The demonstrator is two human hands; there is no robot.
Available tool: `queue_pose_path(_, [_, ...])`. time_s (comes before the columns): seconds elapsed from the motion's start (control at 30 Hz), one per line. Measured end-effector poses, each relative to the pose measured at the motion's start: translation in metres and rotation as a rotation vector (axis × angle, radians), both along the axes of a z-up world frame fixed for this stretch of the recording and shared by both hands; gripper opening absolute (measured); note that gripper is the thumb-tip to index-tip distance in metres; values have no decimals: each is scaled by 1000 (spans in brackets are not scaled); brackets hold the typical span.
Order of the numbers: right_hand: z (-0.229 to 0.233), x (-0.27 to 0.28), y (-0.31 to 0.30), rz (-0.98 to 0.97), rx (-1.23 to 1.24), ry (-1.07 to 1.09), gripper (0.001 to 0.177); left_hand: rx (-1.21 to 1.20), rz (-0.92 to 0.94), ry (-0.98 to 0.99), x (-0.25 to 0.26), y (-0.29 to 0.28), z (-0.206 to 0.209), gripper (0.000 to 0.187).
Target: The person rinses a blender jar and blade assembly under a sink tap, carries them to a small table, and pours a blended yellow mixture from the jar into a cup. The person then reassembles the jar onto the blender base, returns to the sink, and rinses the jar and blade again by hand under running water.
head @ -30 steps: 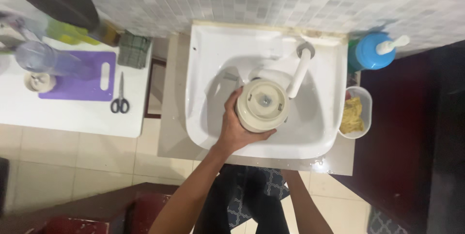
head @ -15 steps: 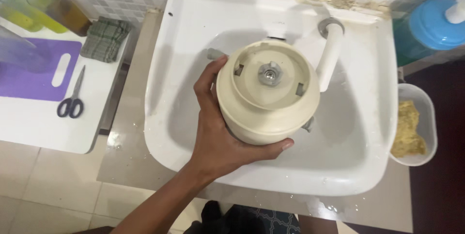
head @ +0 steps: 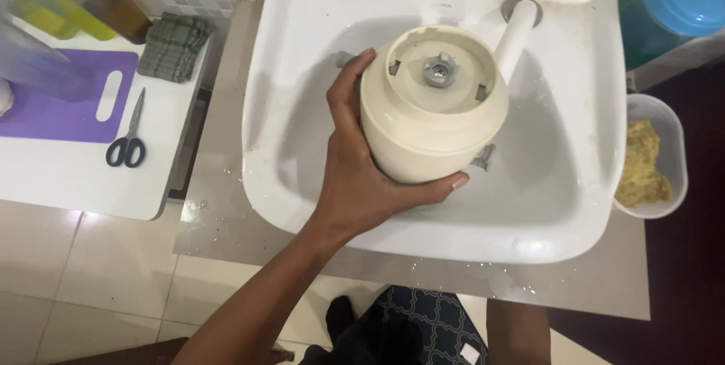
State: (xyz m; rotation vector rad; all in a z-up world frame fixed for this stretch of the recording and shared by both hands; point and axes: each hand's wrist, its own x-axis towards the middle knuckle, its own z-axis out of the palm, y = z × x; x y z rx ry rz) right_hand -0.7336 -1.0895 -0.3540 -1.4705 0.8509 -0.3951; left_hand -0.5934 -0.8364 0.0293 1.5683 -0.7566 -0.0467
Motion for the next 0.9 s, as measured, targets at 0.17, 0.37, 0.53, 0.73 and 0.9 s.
queue_pose_path(0.17, [1,-34,47,57,-6,93,22,49,52,-14,0,3,-8,132])
queue_pose_path(0.37, [129,-98,151,360,42,278,19,165,227,4,3,2,5,127])
queue_pose_path(0.53, [337,-115,185,461,394,120,11,188,375,-23,7,-1,23,123])
queue_pose_path(0.73, [425,30,89,33,234,-33,22,341,348,-270,12,16,66,123])
queue_pose_path(0.9, [401,87,59,96,356,-31,24,671,208,-309,30,20,111,121])
